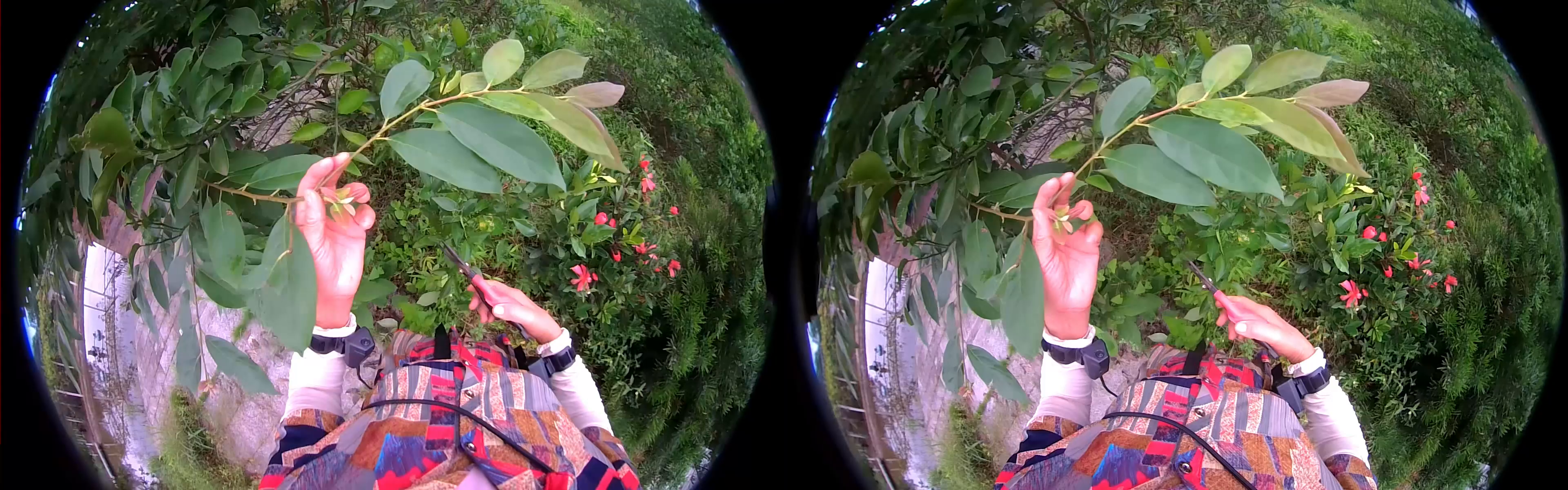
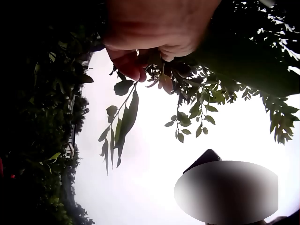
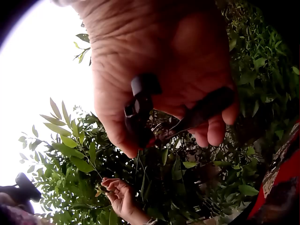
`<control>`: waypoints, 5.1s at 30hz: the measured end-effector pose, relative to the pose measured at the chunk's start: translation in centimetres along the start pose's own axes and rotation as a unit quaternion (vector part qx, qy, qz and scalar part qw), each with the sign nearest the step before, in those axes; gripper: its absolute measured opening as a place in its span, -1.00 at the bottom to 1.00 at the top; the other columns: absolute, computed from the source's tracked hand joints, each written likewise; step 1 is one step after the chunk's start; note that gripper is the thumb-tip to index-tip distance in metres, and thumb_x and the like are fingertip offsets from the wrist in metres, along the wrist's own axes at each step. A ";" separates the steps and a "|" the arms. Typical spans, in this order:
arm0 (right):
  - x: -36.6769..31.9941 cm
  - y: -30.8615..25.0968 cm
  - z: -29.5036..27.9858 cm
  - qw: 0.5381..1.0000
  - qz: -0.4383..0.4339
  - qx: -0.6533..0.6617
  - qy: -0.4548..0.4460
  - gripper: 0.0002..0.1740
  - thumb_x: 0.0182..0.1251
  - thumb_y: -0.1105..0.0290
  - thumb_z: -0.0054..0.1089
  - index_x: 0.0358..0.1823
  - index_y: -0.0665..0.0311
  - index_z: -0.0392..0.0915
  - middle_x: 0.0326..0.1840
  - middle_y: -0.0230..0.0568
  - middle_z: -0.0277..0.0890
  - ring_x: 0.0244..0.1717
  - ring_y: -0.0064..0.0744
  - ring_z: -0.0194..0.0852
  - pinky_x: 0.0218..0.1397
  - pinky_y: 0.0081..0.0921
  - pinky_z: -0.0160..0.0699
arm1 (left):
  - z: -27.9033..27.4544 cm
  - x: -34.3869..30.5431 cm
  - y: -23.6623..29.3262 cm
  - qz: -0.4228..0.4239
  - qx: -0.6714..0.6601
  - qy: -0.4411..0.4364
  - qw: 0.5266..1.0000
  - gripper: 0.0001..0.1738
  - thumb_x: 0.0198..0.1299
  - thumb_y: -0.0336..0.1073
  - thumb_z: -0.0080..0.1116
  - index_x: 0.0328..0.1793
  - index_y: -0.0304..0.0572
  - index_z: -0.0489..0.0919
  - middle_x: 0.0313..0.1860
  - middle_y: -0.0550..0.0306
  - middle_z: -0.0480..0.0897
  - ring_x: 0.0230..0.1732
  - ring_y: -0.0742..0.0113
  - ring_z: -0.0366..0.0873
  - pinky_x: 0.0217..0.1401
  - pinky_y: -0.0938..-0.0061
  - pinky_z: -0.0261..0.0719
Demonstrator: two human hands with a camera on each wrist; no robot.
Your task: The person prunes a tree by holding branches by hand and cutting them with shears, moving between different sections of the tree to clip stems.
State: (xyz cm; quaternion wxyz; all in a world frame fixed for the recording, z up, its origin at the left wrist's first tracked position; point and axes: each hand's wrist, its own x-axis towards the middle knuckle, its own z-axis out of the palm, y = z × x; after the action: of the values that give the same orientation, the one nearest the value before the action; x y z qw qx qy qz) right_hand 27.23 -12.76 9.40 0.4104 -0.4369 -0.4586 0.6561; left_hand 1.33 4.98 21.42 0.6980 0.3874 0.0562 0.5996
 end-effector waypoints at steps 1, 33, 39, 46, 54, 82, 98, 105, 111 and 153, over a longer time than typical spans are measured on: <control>0.4 -0.1 0.2 1.000 0.000 -0.007 -0.010 -0.05 0.32 -0.14 0.22 0.57 0.35 0.25 0.17 -0.30 0.54 -0.03 -0.51 0.50 0.10 -0.52 0.44 | -1.0 -0.2 -0.6 -0.027 0.024 0.010 0.999 -0.51 0.61 -0.04 0.03 0.48 -0.12 0.45 0.45 0.08 0.51 0.04 0.31 0.55 -0.12 0.50 0.55; 8.5 0.0 19.2 0.985 -0.006 -0.027 -0.169 -0.03 0.30 -0.17 0.24 0.56 0.37 0.28 0.17 -0.26 0.51 -0.02 -0.44 0.45 0.10 -0.51 0.42 | -18.8 -19.5 19.0 0.004 -0.047 0.249 0.967 -0.38 0.53 0.11 -0.06 0.38 -0.30 0.51 0.24 -0.04 0.65 -0.01 0.06 0.65 0.22 0.18 0.62; 10.0 -1.4 23.9 0.988 0.003 -0.055 -0.145 0.00 0.32 -0.18 0.22 0.60 0.40 0.26 0.20 -0.22 0.51 -0.02 -0.45 0.46 0.14 -0.49 0.41 | -16.2 -17.7 23.2 -0.220 0.076 0.022 0.972 0.07 0.42 0.54 -0.26 0.59 -0.34 0.29 0.32 -0.39 0.57 0.08 -0.13 0.70 0.10 0.11 0.75; 14.2 -4.9 26.1 0.983 -0.026 -0.094 -0.155 -0.05 0.39 -0.17 0.14 0.68 0.22 0.21 0.10 -0.35 0.48 -0.08 -0.53 0.35 0.03 -0.56 0.35 | -13.2 -16.9 21.5 -0.244 0.045 0.153 0.957 -0.56 0.50 -0.05 0.22 0.33 -0.11 0.48 -0.41 0.24 0.51 -0.41 0.33 0.51 -0.30 0.40 0.49; 20.8 -6.2 26.5 0.975 -0.044 -0.109 -0.188 -0.16 0.53 -0.19 0.03 0.65 0.18 0.27 -0.04 -0.30 0.56 -0.21 -0.51 0.40 -0.03 -0.53 0.43 | -16.4 -19.5 19.8 -0.191 0.178 0.193 0.946 -0.60 0.63 -0.10 0.01 0.28 -0.29 0.56 -0.57 0.34 0.38 -0.57 0.53 0.33 -0.49 0.57 0.36; 24.8 -2.8 26.8 0.974 0.095 0.032 -0.205 -0.45 0.56 0.01 0.12 0.27 0.36 0.45 -0.27 -0.54 0.31 -0.45 -0.74 0.09 -0.37 -0.65 0.14 | -22.9 -22.0 17.0 -0.292 0.228 0.190 0.909 -0.65 0.62 -0.13 0.03 0.23 -0.22 0.65 -0.60 0.39 0.42 -0.59 0.60 0.35 -0.49 0.62 0.34; 15.9 1.6 25.9 0.984 0.045 0.108 -0.136 -0.30 0.51 -0.15 0.06 0.31 0.36 0.44 -0.14 -0.37 0.51 -0.32 -0.59 0.38 -0.19 -0.58 0.36 | -27.0 -23.4 13.5 -0.203 0.553 0.075 0.805 -0.42 0.49 -0.16 0.26 0.51 -0.29 0.44 0.16 0.02 0.69 0.12 0.36 0.64 0.16 0.43 0.64; 13.2 3.8 24.5 0.990 0.046 0.103 -0.084 -0.30 0.52 -0.15 0.03 0.32 0.37 0.45 -0.12 -0.37 0.55 -0.33 -0.57 0.42 -0.21 -0.59 0.38 | -27.9 -22.2 13.2 -0.157 0.505 0.089 0.844 -0.48 0.47 -0.15 0.26 0.44 -0.23 0.53 0.52 -0.09 0.45 0.37 0.12 0.60 0.27 0.33 0.60; 12.9 3.4 24.1 0.991 0.050 0.062 -0.107 -0.24 0.49 -0.18 0.08 0.37 0.38 0.41 -0.17 -0.34 0.50 -0.37 -0.56 0.37 -0.21 -0.56 0.35 | -26.4 -16.8 17.8 0.002 0.385 0.232 0.893 -0.61 0.59 -0.17 0.08 0.38 -0.21 0.46 0.36 -0.03 0.57 0.20 0.24 0.66 0.13 0.42 0.61; 24.9 4.1 27.6 0.976 0.091 -0.073 -0.185 -0.49 0.56 -0.06 0.07 0.06 0.32 0.53 -0.26 -0.42 0.37 -0.39 -0.60 0.26 -0.18 -0.58 0.34 | -49.5 -15.2 8.5 -0.286 0.440 0.346 0.778 -0.03 0.24 0.08 0.47 0.58 -0.41 0.33 0.50 -0.15 0.48 0.49 0.03 0.41 0.50 0.19 0.35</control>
State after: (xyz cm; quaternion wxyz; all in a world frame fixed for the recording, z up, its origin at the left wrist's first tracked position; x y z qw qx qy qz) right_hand -6.55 2.97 6.04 0.2239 -0.3770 -0.5313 0.7249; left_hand -36.43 14.92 -13.63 0.5244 0.3850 0.6599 0.3759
